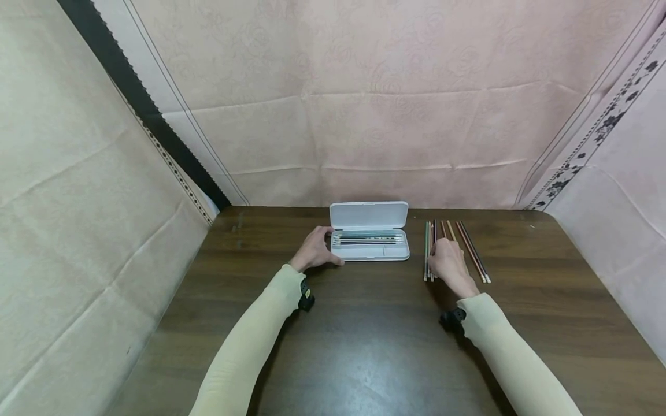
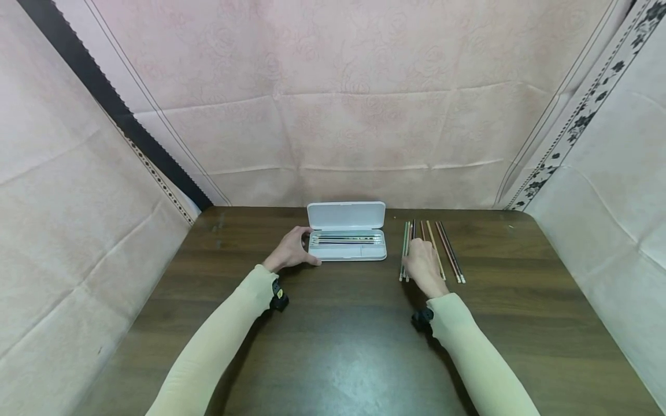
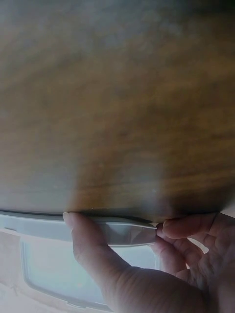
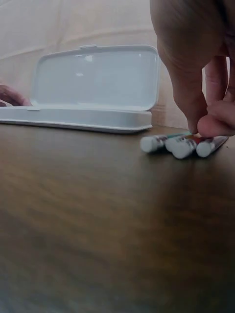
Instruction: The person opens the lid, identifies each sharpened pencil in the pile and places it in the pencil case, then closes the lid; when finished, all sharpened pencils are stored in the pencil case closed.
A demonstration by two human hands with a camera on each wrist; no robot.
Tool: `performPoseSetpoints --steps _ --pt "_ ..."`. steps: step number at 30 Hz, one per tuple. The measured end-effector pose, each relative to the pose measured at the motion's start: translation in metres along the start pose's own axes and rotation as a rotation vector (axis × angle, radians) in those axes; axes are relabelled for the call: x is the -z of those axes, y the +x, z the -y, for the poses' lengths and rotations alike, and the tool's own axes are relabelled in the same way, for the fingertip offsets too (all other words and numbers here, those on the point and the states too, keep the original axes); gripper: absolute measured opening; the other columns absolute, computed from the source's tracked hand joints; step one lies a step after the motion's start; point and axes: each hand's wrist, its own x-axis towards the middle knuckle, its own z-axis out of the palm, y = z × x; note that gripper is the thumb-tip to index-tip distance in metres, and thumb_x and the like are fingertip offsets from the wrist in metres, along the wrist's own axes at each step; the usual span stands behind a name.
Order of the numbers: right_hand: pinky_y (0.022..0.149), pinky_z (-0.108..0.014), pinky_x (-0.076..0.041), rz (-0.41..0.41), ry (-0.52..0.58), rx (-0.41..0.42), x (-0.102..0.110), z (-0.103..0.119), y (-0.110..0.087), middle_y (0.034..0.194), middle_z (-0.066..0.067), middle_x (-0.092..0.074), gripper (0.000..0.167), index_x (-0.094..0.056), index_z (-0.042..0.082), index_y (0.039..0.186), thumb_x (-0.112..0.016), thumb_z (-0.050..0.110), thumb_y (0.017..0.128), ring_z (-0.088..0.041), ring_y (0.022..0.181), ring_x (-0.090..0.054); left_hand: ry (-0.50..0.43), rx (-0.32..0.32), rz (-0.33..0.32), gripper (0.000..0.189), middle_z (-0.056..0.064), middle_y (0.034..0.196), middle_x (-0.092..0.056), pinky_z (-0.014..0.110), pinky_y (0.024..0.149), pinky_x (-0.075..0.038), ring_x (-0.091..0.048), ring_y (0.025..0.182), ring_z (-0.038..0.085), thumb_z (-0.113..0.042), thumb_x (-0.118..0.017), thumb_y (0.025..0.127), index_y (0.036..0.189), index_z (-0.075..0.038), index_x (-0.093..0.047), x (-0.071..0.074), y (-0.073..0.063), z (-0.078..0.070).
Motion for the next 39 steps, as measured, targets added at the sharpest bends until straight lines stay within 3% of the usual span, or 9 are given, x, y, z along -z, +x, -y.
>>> performPoseSetpoints --steps 5,14,22,39 --pt "0.046 -0.025 -0.03 0.032 -0.015 -0.039 0.0023 -0.0013 0.0003 0.051 0.004 -0.035 0.046 -0.041 0.016 0.056 -0.055 -0.003 0.096 -0.011 0.046 -0.036 -0.006 -0.006 -0.003 0.094 0.014 0.156 -0.054 0.051 0.124 -0.047 -0.056 0.134 0.033 -0.027 -0.099 0.079 0.157 -0.009 -0.05 0.0001 0.0001 -0.0004" --pt "0.049 -0.028 -0.029 0.001 -0.068 -0.025 0.0026 -0.0048 0.0001 0.053 0.006 -0.03 0.046 -0.037 0.018 0.055 -0.058 -0.001 0.091 -0.012 0.05 -0.032 -0.003 -0.002 -0.001 0.095 0.014 0.154 -0.054 0.051 0.123 -0.048 -0.056 0.133 0.033 -0.027 -0.099 0.079 0.158 -0.009 -0.05 -0.0006 -0.0001 0.0003" --pt "0.049 -0.03 -0.036 0.011 -0.118 -0.04 0.0028 -0.0068 0.001 0.054 0.001 -0.04 0.041 -0.045 0.013 0.059 -0.065 0.004 0.093 -0.018 0.051 -0.044 -0.005 0.009 -0.001 0.094 0.013 0.153 -0.055 0.051 0.122 -0.048 -0.056 0.129 0.032 -0.027 -0.099 0.08 0.158 -0.01 -0.05 -0.0004 -0.0007 -0.0004" --pt "0.052 -0.032 -0.039 -0.006 -0.131 -0.046 0.0024 -0.0069 0.0045 0.061 -0.003 -0.045 0.04 -0.05 0.01 0.061 -0.074 0.009 0.092 -0.022 0.058 -0.049 -0.016 0.004 -0.007 0.094 0.014 0.154 -0.055 0.05 0.121 -0.049 -0.057 0.128 0.033 -0.026 -0.099 0.079 0.157 -0.009 -0.05 -0.0013 -0.0005 -0.0002"
